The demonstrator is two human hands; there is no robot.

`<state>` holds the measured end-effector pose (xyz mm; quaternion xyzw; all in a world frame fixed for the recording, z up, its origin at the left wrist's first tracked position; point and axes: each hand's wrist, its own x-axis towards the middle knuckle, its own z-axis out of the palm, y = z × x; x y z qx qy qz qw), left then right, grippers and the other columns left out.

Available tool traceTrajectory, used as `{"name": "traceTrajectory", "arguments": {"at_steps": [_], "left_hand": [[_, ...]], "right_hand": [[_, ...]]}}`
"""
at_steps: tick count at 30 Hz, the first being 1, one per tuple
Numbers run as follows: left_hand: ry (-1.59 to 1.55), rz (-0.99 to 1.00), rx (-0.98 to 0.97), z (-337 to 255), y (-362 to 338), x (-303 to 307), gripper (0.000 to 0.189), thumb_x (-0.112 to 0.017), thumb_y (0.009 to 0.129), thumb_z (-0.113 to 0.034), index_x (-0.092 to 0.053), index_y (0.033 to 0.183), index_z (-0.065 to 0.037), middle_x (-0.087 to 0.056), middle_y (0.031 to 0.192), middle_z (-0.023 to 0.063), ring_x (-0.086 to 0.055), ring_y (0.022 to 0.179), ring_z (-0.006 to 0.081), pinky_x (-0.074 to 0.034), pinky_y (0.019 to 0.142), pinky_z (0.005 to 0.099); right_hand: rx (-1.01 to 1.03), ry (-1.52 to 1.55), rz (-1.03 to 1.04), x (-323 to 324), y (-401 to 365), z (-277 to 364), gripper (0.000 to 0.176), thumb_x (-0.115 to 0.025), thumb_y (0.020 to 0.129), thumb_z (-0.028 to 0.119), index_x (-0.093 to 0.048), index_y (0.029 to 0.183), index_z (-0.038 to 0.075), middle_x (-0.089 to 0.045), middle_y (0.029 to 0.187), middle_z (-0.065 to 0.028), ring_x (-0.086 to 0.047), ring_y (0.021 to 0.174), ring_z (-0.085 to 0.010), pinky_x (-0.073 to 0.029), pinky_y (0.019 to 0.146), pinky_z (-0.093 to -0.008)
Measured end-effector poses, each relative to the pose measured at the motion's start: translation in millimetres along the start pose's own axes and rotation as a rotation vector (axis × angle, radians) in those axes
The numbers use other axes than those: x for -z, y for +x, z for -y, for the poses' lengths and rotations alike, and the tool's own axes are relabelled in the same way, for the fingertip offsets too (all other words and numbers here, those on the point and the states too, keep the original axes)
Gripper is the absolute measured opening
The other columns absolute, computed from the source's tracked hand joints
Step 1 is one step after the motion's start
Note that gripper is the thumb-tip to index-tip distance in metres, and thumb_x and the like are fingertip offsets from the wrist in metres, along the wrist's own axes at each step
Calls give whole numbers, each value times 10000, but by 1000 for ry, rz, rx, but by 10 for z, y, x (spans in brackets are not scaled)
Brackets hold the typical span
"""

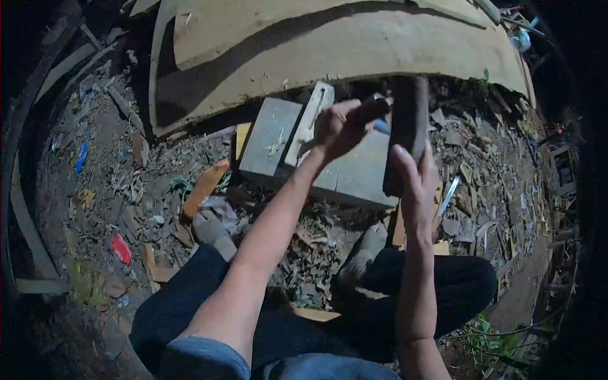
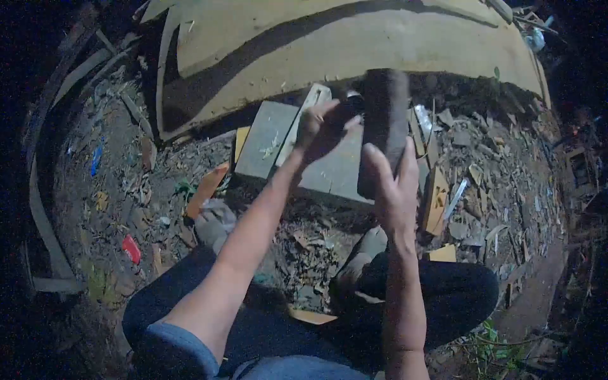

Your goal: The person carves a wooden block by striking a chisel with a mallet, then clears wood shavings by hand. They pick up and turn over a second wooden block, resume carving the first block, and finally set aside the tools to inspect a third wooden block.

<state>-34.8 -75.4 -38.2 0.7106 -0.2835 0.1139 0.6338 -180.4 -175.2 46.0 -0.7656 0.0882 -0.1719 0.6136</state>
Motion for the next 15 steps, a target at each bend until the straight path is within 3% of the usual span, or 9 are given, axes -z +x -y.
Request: {"name": "traceTrajectory", "arguments": {"at_steps": [2,4,5,6,8,10,12,14,15], "left_hand": [[-179,-167,-106,-96,23,156,209,-711,790,-244,-626,749,-57,-609,630,66,-583,585,167,-451,554,332],[-192,-304,73,-13,74,335,227,-706,821,-243,-617,721,-59,-599,610,-8,-563,558,127,-435,525,301],[-255,-385,214,225,115,434,254,-707,833,-275,-611,714,-72,-564,582,-30,-542,531,114,-421,506,284],[-313,-465,360,459,126,543,281,-708,845,-307,-605,706,-85,-529,554,-52,-520,505,101,-408,487,267],[-536,-617,273,394,88,797,291,-696,860,-373,-591,785,-113,-469,544,-67,-474,471,74,-376,451,250],[-581,-524,243,490,28,959,449,-567,893,-547,-503,990,-114,-474,665,-28,-501,569,82,-420,517,255],[-543,-418,260,434,-12,1029,521,-449,929,-592,-463,1075,-91,-510,749,-5,-530,663,105,-448,614,267],[-600,-215,187,316,39,1082,539,-386,953,-586,-482,1098,-75,-546,821,27,-551,756,144,-463,730,295],[-556,-168,234,240,87,1076,528,-377,974,-541,-493,1143,-54,-579,910,51,-565,859,172,-450,840,322]], "right_hand": [[2,120,-142,-150,-48,-82,459,-599,898,306,-487,1204,-17,-590,1003,-111,-567,806,-140,-472,692,-263],[-267,143,-1,-74,-8,-437,482,-607,892,332,-488,1202,-17,-580,1035,-115,-561,820,-152,-471,725,-281],[-109,-20,-17,-138,-9,-495,507,-625,879,353,-495,1199,-19,-585,1026,-113,-564,856,-174,-466,770,-298],[-214,130,-16,-210,-40,-798,541,-643,860,379,-508,1182,-35,-602,1014,-125,-563,893,-192,-456,811,-315],[-289,83,44,-303,-91,-1114,564,-646,843,401,-519,1152,-54,-618,999,-148,-567,906,-200,-456,812,-319],[-473,4,98,-363,-157,-1395,594,-634,836,424,-517,1141,-72,-624,1015,-191,-581,923,-221,-453,836,-339],[-395,-96,70,-391,-260,-1663,600,-615,833,455,-524,1130,-58,-632,1016,-231,-607,951,-287,-450,859,-369],[-474,-287,118,-388,-332,-1830,507,-638,856,415,-523,1066,-33,-615,947,-123,-570,884,-190,-448,800,-306],[-473,-391,170,-391,-361,-1738,675,-578,822,547,-453,1159,-25,-628,1013,-298,-613,973,-431,-460,850,-450]]}}
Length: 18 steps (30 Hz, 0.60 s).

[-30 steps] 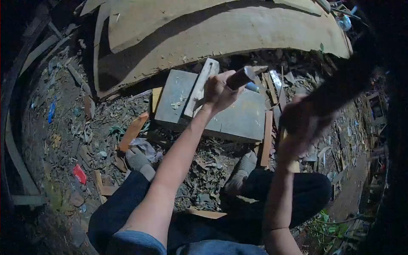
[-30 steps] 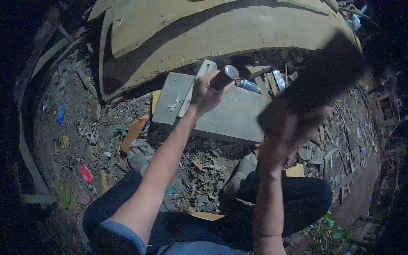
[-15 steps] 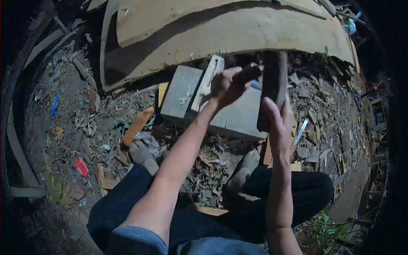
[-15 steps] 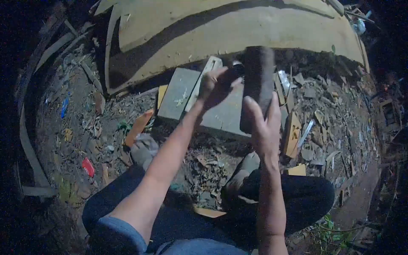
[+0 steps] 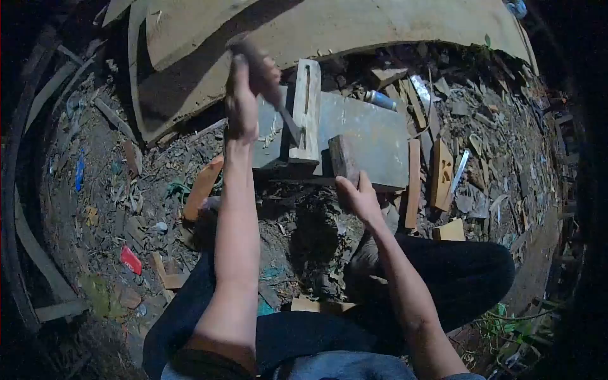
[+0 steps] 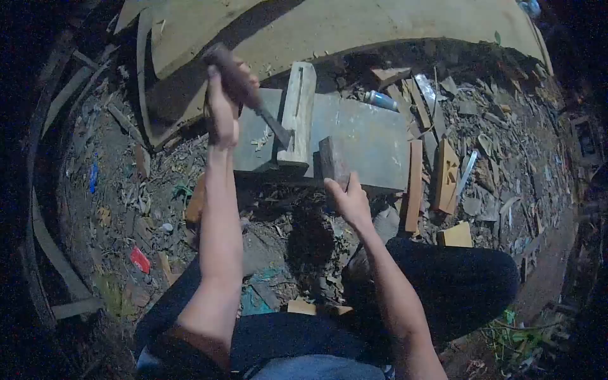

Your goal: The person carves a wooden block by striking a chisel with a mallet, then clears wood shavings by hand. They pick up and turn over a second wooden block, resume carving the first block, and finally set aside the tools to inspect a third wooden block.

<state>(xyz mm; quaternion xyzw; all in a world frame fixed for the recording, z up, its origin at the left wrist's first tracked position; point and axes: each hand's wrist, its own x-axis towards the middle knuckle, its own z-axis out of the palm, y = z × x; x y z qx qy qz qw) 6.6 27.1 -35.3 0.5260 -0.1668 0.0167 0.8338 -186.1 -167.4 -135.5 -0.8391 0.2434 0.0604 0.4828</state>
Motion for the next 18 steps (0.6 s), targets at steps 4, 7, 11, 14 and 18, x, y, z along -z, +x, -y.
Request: {"name": "traceTrajectory", "arguments": {"at_steps": [4,7,11,14,18], "left_hand": [[257,154,-59,-64,120,-158,423,-509,966,-422,-570,1079,-19,-637,924,70,-597,854,136,-477,801,300],[514,274,-271,-188,61,-425,361,-627,904,-387,-621,958,-31,-651,770,37,-616,716,131,-482,664,282],[731,276,-350,-84,23,-524,330,-754,782,-340,-632,798,-34,-639,697,22,-593,591,108,-487,539,268],[247,-39,-181,26,2,-464,249,-739,815,-286,-628,757,-70,-570,587,-21,-532,458,70,-458,453,229],[-28,-210,-77,-13,4,-214,217,-685,878,-262,-518,825,-134,-485,636,-43,-478,523,56,-405,445,230]], "right_hand": [[-11,-287,1,-46,-35,111,719,-537,832,587,-394,1200,-13,-632,929,-318,-610,919,-484,-476,789,-516],[-1,-294,-11,-60,-75,142,717,-533,837,578,-391,1196,-26,-629,915,-326,-617,910,-475,-480,786,-517],[-57,-313,33,-20,-83,205,699,-532,841,567,-387,1177,-28,-633,913,-320,-626,890,-468,-486,774,-519],[-40,-351,50,-32,-39,134,670,-540,840,556,-387,1155,-15,-638,907,-309,-633,868,-462,-491,757,-521],[5,-354,34,-46,-137,219,626,-549,840,538,-388,1118,1,-640,849,-302,-632,827,-469,-493,734,-525]]}}
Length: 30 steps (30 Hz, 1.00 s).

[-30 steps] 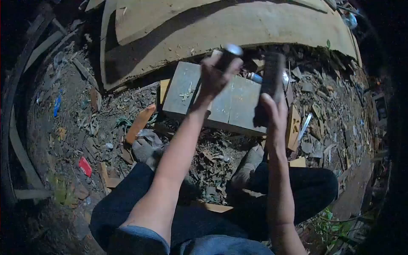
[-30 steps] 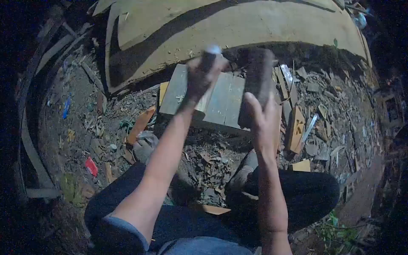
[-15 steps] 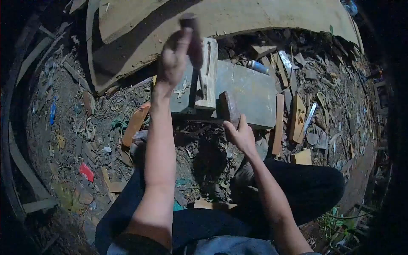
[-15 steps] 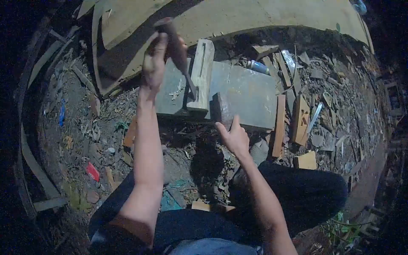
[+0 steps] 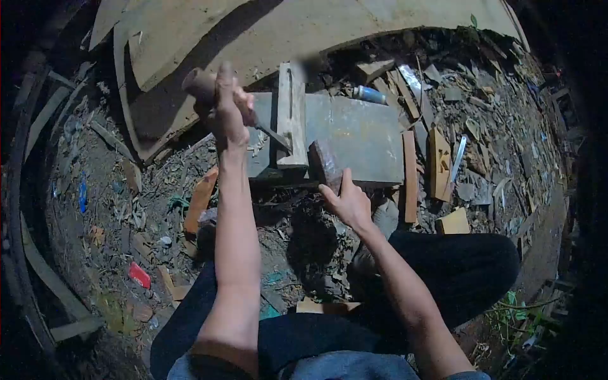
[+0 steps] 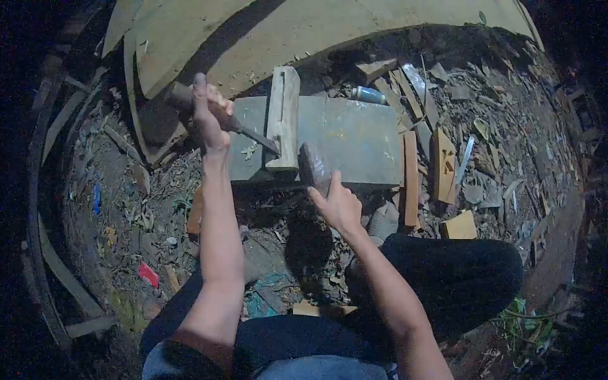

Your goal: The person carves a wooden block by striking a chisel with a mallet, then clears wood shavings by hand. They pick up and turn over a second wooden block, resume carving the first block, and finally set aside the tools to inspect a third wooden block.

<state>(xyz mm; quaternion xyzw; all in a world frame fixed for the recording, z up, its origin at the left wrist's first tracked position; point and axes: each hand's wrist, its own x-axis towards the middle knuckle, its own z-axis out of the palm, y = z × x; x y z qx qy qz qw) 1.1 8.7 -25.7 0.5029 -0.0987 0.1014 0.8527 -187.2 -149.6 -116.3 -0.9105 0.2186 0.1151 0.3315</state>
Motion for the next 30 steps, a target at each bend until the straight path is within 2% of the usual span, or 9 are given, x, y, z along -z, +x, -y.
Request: {"name": "traceTrajectory", "arguments": {"at_steps": [6,11,14,17,19,21,25,28,30], "left_hand": [[41,-264,-200,-87,29,-13,307,-686,870,-192,-485,668,-79,-514,533,3,-503,448,80,-389,416,229],[-5,-342,-195,-113,9,-83,288,-655,899,-197,-484,715,-55,-473,483,7,-473,429,72,-392,445,214],[300,-520,-316,-6,-86,-161,258,-621,924,-209,-456,824,-38,-464,521,-5,-457,441,88,-390,457,226],[198,-414,-461,39,-194,-210,258,-520,976,-249,-394,942,-26,-515,676,27,-513,587,120,-428,556,249],[241,-159,-411,111,-227,-126,289,-424,1006,-280,-330,1062,-12,-519,853,68,-527,796,160,-445,747,296],[647,-29,-272,105,-189,-34,371,-420,1001,-295,-385,1167,35,-555,1054,176,-520,996,267,-373,922,366],[533,222,-94,-155,-42,-36,437,-565,943,-340,-473,1154,32,-607,995,155,-611,908,265,-466,841,340],[745,476,-438,-336,19,-10,375,-732,819,-350,-583,930,-25,-652,704,75,-651,611,164,-509,606,287],[672,375,-387,-113,42,49,307,-726,825,-308,-591,870,-36,-648,669,57,-638,586,146,-507,588,280]], "right_hand": [[18,-35,15,-76,-50,94,593,-563,837,512,-391,1095,6,-641,783,-287,-632,777,-470,-494,698,-529],[48,-27,29,-126,-15,67,652,-567,836,559,-382,1114,0,-632,757,-275,-626,753,-462,-484,663,-521],[84,-48,3,-166,-23,25,639,-571,840,546,-378,1115,2,-632,753,-274,-627,746,-458,-486,660,-517],[90,-68,-22,-194,-19,-13,618,-575,842,536,-373,1097,10,-632,752,-270,-626,741,-456,-487,648,-515],[104,-87,-40,-198,-13,-19,620,-573,839,529,-377,1114,9,-638,755,-270,-635,737,-451,-497,641,-518],[139,-124,-33,-188,-12,-16,623,-570,837,523,-381,1131,8,-645,757,-269,-644,733,-445,-506,634,-522],[114,-85,-10,-205,6,-38,634,-567,842,523,-377,1145,0,-639,753,-277,-638,737,-456,-504,640,-527],[113,-83,-9,-197,5,-36,641,-567,846,522,-372,1156,-5,-637,752,-282,-638,740,-458,-503,638,-527],[128,-114,-58,-196,-28,-9,654,-568,848,520,-365,1176,-8,-636,754,-285,-637,747,-461,-503,634,-525]]}}
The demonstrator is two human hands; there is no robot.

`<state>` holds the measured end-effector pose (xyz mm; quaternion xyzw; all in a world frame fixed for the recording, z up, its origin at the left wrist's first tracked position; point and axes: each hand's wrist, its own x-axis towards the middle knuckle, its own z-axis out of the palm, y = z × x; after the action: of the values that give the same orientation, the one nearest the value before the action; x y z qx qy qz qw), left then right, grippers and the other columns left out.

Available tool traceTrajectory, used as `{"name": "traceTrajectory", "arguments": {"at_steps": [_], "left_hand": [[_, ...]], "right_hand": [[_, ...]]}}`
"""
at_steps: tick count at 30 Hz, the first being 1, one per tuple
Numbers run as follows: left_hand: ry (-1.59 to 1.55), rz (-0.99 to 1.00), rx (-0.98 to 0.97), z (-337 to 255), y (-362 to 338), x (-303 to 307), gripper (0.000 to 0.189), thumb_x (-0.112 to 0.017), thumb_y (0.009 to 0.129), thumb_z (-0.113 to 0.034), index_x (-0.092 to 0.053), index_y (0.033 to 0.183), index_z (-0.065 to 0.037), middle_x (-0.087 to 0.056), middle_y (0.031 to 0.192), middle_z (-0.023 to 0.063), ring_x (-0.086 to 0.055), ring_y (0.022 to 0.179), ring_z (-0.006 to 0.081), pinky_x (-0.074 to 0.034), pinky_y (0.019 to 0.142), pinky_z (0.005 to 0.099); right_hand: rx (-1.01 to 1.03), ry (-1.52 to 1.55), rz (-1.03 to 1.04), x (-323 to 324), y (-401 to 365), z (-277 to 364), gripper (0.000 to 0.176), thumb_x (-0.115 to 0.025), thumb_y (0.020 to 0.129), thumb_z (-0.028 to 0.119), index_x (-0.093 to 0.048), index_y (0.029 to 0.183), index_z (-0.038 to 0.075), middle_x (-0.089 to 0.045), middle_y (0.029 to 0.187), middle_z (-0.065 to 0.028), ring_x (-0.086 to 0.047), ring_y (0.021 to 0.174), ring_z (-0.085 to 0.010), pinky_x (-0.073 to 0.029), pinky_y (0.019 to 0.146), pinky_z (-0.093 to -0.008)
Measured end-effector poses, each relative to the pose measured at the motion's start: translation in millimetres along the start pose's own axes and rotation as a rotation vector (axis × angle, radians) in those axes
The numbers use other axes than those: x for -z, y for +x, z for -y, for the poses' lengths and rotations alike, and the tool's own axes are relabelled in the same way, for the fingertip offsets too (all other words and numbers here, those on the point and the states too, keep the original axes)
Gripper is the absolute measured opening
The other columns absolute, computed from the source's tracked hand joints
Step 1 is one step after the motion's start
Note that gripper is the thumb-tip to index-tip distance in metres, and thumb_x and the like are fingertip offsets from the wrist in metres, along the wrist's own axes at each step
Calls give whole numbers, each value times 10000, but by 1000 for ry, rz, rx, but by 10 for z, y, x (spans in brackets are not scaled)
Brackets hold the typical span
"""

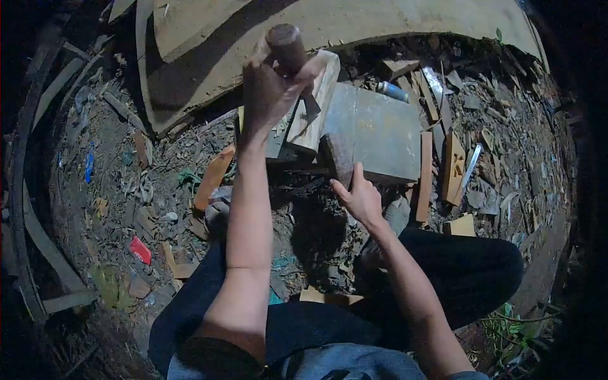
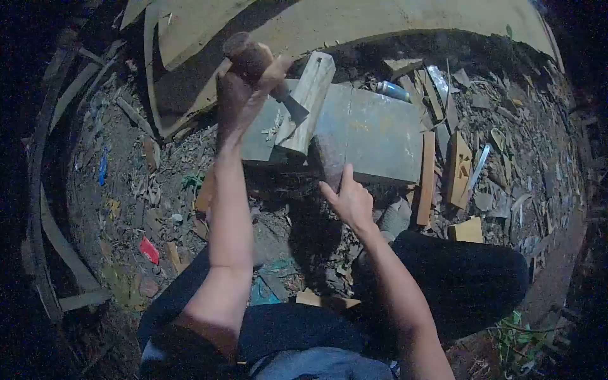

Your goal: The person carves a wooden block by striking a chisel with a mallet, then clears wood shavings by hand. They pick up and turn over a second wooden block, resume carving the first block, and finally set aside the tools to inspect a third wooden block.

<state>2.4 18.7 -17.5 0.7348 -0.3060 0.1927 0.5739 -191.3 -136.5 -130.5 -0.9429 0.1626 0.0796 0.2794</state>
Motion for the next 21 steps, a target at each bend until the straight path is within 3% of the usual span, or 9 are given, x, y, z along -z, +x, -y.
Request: {"name": "traceTrajectory", "arguments": {"at_steps": [1,2,3,7,8,16,19,21], "left_hand": [[-73,-101,67,43,-28,-68,250,-720,831,-266,-599,809,-47,-643,633,39,-626,560,128,-504,571,273],[-279,-191,130,72,-108,-127,181,-695,852,-203,-558,894,-93,-600,651,17,-587,560,109,-468,518,270],[-441,-350,213,-126,-89,-164,182,-673,870,-204,-529,865,-93,-561,609,13,-547,502,112,-452,486,271],[-531,-627,263,-43,-72,21,235,-665,879,-214,-478,912,-75,-501,542,17,-467,437,114,-430,459,281],[-552,-671,235,22,-45,67,255,-690,862,-215,-486,805,-74,-516,505,18,-477,404,98,-409,406,246],[-515,-755,358,56,-130,33,284,-669,881,-214,-472,740,-66,-505,483,22,-471,388,99,-377,383,243],[-457,-711,245,115,-126,-26,297,-659,887,-226,-466,724,-69,-500,478,15,-472,388,92,-370,384,245],[-330,-622,288,65,-143,-49,256,-666,880,-204,-468,773,-84,-501,524,6,-472,431,90,-391,440,247]], "right_hand": [[-2,1,3,-23,5,-6,654,-568,848,520,-365,1176,-8,-636,754,-285,-637,747,-461,-503,634,-525],[6,17,26,-43,22,-33,662,-567,848,521,-362,1187,-9,-636,757,-286,-636,747,-461,-504,634,-525],[11,30,48,-24,40,-49,671,-567,848,523,-359,1198,-10,-636,759,-287,-635,748,-462,-504,633,-524],[50,-45,16,-4,13,-49,669,-577,842,506,-354,1211,-4,-642,774,-267,-635,740,-453,-503,621,-521],[42,-36,19,-13,10,-47,669,-577,842,506,-354,1211,-4,-642,774,-267,-635,740,-453,-503,621,-521],[106,-54,-55,5,-32,-18,600,-605,832,476,-379,1126,4,-649,776,-230,-642,725,-421,-504,606,-504],[90,-77,-26,-2,-13,-33,600,-605,830,480,-383,1126,7,-650,771,-227,-641,717,-422,-504,604,-506],[104,-92,-41,-57,7,-91,647,-599,828,500,-377,1169,-3,-649,769,-234,-642,719,-423,-508,606,-502]]}}
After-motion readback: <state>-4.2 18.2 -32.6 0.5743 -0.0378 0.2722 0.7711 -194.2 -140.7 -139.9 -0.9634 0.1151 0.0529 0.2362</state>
